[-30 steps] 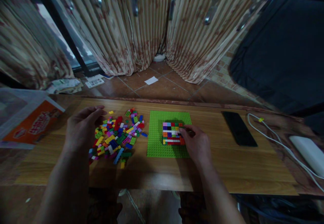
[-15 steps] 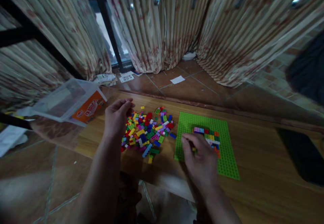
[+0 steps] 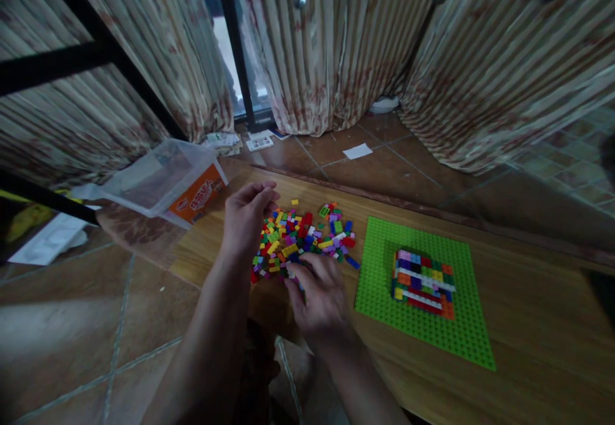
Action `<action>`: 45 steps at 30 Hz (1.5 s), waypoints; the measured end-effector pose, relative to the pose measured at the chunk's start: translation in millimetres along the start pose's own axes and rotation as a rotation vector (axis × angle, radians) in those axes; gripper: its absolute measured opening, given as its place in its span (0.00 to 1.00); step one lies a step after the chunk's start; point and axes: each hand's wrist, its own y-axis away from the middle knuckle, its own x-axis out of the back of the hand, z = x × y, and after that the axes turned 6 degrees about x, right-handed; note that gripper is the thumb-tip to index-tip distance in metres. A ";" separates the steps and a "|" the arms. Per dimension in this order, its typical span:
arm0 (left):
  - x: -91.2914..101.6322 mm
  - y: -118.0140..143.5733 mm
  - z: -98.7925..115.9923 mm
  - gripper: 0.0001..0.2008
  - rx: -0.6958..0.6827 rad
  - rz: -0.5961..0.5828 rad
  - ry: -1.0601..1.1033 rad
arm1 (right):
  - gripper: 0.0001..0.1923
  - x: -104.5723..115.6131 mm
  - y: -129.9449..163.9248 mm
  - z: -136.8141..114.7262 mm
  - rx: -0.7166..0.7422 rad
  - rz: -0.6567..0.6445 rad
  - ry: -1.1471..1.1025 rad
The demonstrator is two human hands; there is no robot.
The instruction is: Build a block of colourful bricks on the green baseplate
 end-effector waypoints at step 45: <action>11.0 -6.1 -1.5 0.04 0.031 0.004 0.025 | 0.11 -20.1 -12.5 -8.1 -0.022 -0.038 0.204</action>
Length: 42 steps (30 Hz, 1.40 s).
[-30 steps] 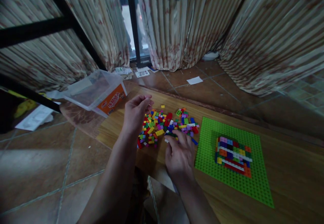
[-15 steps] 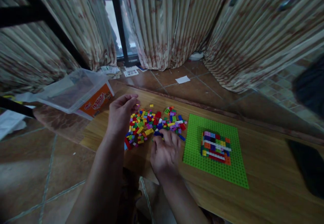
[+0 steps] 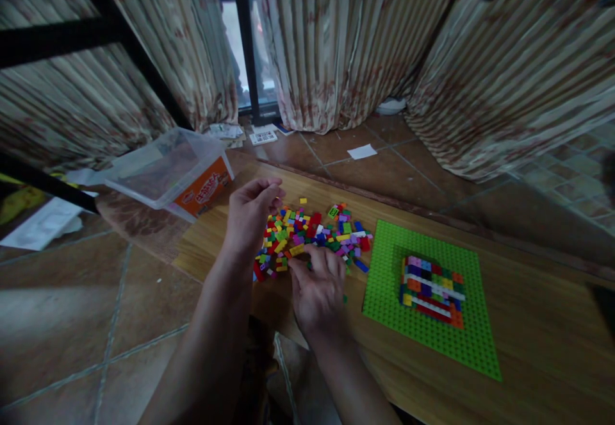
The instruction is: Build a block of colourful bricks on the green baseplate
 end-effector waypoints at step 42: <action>-16.0 4.0 1.9 0.12 0.023 0.020 -0.151 | 0.17 132.1 58.5 126.5 -0.660 0.325 -0.075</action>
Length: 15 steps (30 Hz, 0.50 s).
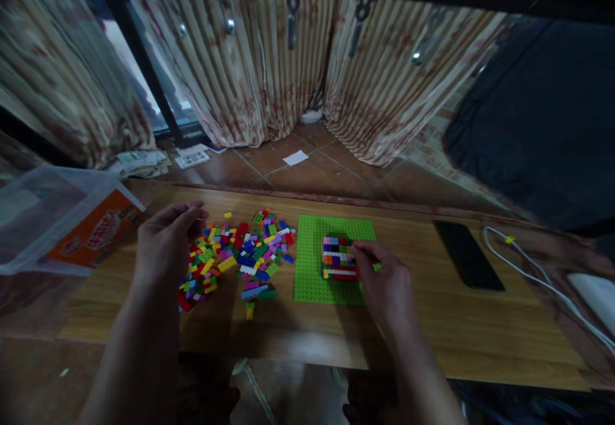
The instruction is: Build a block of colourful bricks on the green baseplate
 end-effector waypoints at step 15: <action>-16.9 8.0 0.9 0.09 0.009 -0.017 -0.026 | 0.14 5.4 -0.7 45.1 0.041 -0.129 -0.093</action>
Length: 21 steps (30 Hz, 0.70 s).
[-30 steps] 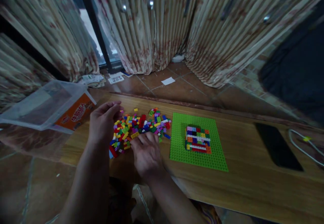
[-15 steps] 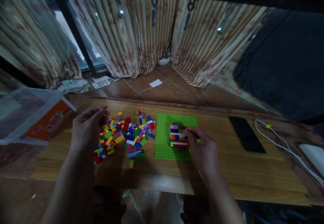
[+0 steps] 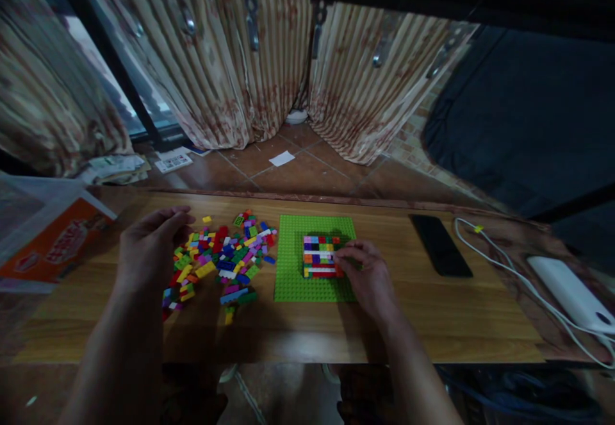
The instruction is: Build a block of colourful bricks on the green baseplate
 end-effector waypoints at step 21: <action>-1.9 2.5 1.8 0.10 0.025 -0.008 0.010 | 0.18 -8.4 -9.0 3.4 -0.276 0.015 -0.303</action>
